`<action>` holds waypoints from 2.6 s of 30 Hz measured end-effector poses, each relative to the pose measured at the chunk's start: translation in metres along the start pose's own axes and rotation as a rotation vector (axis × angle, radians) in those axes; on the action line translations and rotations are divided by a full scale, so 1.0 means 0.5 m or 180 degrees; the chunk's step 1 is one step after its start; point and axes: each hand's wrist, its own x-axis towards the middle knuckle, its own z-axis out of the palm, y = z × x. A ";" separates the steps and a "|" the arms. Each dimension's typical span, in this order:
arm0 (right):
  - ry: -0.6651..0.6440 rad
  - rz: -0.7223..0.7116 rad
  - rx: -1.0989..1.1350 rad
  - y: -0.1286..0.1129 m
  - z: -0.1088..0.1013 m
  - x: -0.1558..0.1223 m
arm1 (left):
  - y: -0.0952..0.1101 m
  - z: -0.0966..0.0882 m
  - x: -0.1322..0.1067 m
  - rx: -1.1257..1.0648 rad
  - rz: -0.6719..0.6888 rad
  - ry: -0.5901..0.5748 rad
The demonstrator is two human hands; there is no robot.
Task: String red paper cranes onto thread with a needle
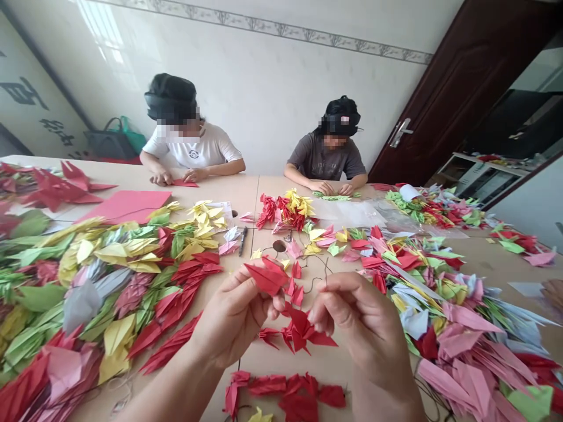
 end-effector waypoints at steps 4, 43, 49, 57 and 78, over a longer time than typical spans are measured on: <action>-0.0263 -0.0044 -0.0333 0.001 0.007 -0.005 | 0.011 -0.003 -0.001 -0.0405 -0.0459 -0.0069; -0.0213 -0.0192 -0.1353 0.013 0.013 0.001 | -0.010 -0.024 -0.019 0.0523 -0.0109 -0.0745; -0.0294 -0.0110 -0.1292 0.013 0.016 0.005 | -0.012 -0.025 -0.013 0.0619 -0.0098 -0.0619; -0.0421 0.0168 -0.0606 0.021 0.024 -0.008 | -0.019 -0.027 0.005 0.0668 -0.0029 -0.0500; -0.0240 -0.0081 -0.0437 0.034 0.026 -0.009 | -0.025 -0.014 0.022 -0.0085 -0.0706 -0.0385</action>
